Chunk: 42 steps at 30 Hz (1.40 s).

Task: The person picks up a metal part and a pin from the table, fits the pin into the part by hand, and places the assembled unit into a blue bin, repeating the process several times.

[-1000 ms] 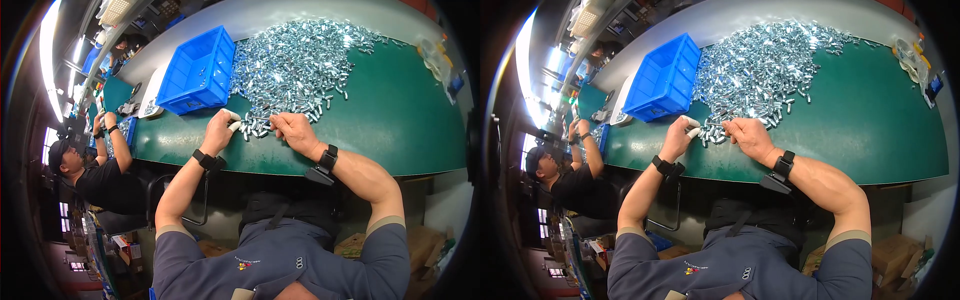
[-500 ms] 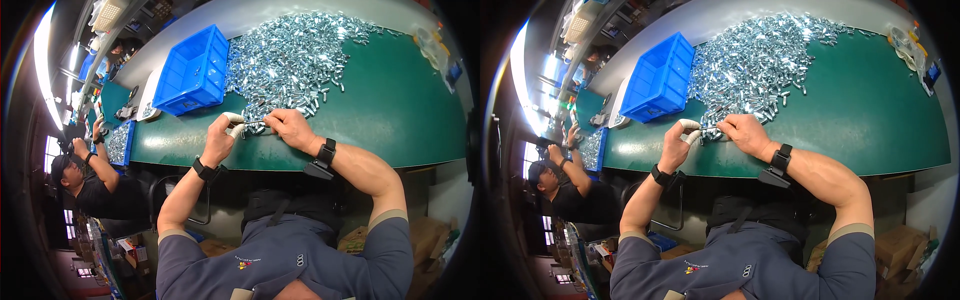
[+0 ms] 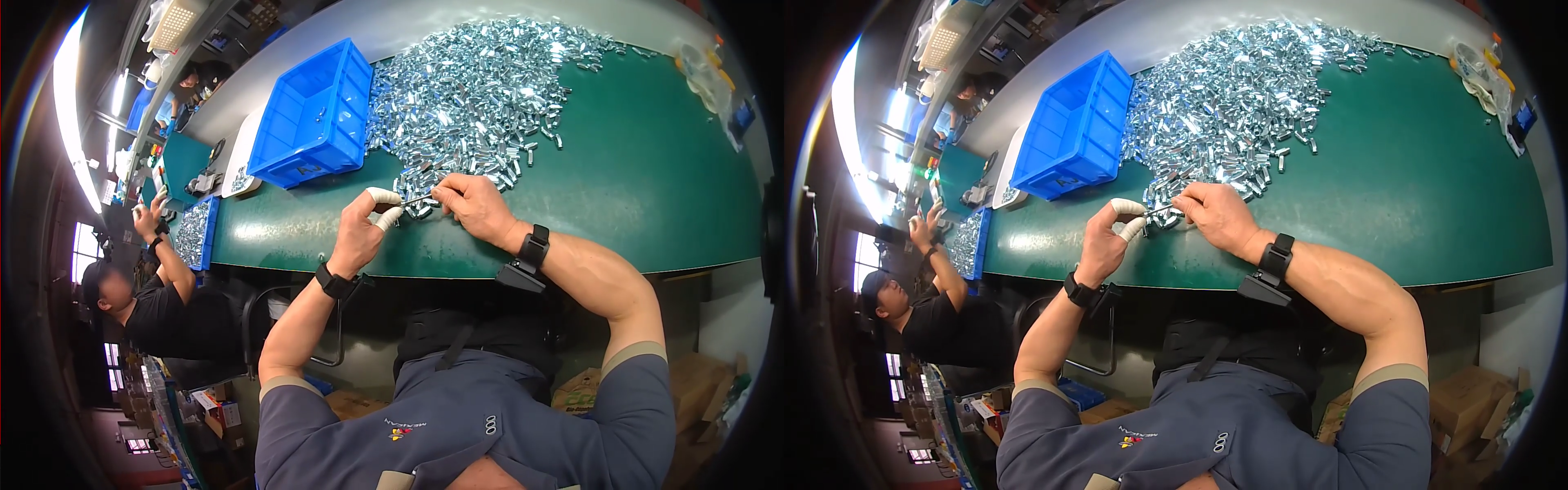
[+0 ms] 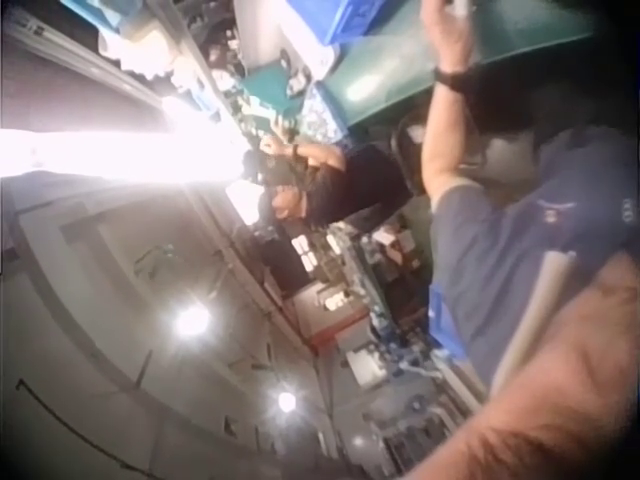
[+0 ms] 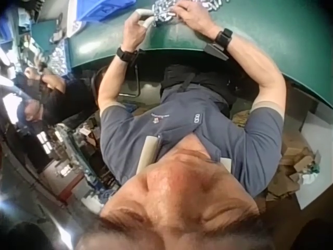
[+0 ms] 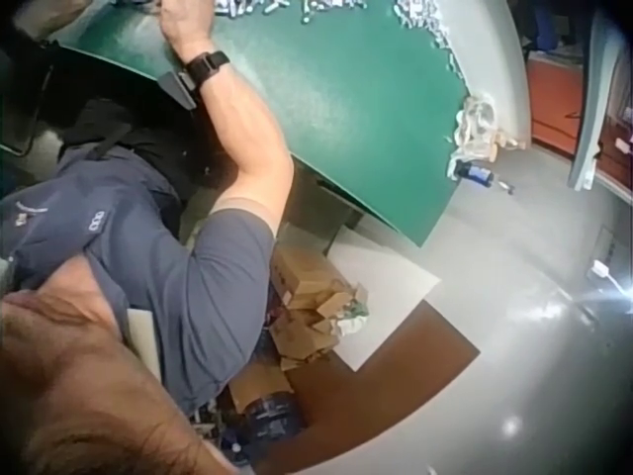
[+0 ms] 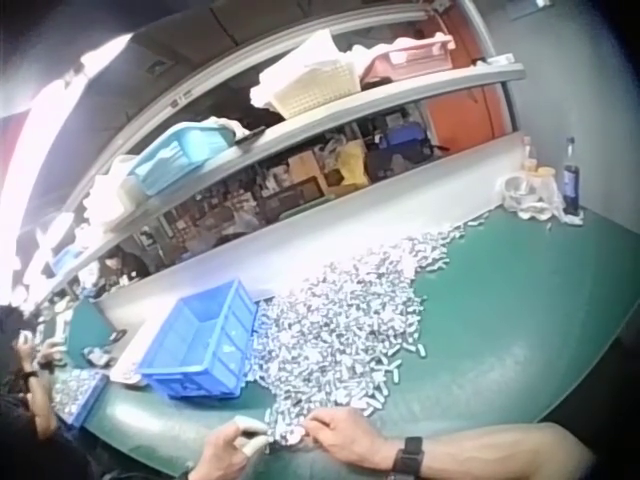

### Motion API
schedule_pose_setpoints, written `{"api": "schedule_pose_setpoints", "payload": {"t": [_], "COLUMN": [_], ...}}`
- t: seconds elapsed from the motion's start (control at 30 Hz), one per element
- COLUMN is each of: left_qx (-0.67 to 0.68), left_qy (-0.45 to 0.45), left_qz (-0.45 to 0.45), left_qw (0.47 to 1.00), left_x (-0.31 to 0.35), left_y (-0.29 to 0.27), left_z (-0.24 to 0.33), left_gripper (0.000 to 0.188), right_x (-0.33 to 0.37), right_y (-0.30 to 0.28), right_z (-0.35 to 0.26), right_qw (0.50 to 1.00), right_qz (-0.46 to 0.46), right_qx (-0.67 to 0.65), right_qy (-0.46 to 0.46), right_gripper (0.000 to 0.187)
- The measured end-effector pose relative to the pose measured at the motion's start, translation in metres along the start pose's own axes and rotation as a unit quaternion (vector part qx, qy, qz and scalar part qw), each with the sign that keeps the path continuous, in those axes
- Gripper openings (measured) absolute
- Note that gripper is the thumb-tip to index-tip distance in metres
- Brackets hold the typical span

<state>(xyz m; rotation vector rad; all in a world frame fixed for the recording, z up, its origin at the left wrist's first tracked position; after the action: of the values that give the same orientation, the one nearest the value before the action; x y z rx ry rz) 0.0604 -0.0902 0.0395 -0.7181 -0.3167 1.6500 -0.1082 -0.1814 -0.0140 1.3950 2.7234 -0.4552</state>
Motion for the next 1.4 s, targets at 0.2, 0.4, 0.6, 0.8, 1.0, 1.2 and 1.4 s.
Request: {"api": "schedule_pose_setpoints", "payload": {"t": [0.2, 0.4, 0.6, 0.8, 1.0, 1.2, 1.4], "left_qx": [-0.002, -0.03, -0.091, -0.184, -0.302, -0.231, -0.193], "left_qy": [0.031, 0.066, 0.132, 0.107, 0.165, 0.127, 0.063], "left_qz": [-0.004, -0.033, 0.044, 0.176, 0.124, -0.077, -0.116], "left_qw": [1.0, 0.997, 0.986, 0.961, 0.931, 0.962, 0.972], "left_x": [0.0, -0.005, -0.034, -0.091, -0.095, -0.037, -0.011], "left_y": [0.006, 0.024, -0.035, -0.13, -0.105, -0.018, -0.051], "left_z": [0.006, 0.022, 0.031, 0.023, 0.016, -0.019, -0.055], "left_gripper": [0.016, 0.017, 0.016, 0.015, 0.022, 0.03, 0.034], "right_x": [0.002, 0.002, 0.001, 0.003, 0.002, 0.002, 0.001], "right_y": [0.006, 0.014, -0.004, -0.002, -0.001, 0.0, 0.001], "right_z": [-0.002, 0.004, -0.001, -0.007, -0.004, -0.004, -0.005], "right_qw": [0.999, 0.997, 0.999, 1.0, 1.0, 1.0, 0.999], "right_qz": [-0.03, -0.078, 0.006, -0.007, -0.004, -0.007, -0.007], "right_qx": [0.011, 0.011, -0.038, -0.014, -0.019, -0.018, -0.024], "right_qy": [-0.015, 0.012, 0.007, -0.011, -0.015, -0.014, -0.021], "right_gripper": [0.035, 0.044, 0.043, 0.046, 0.046, 0.045, 0.044]}}
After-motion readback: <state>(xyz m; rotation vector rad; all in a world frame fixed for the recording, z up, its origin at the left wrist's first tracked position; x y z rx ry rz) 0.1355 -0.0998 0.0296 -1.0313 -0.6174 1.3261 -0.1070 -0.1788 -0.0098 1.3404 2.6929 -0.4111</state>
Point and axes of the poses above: each hand's wrist, its own x-axis away from the middle knuckle, its own y-axis out of the palm, z = x × y, the point moved 9 cm from there along -x, towards the middle knuckle, and after that the axes turned 6 degrees about x, right-handed, at the moved point
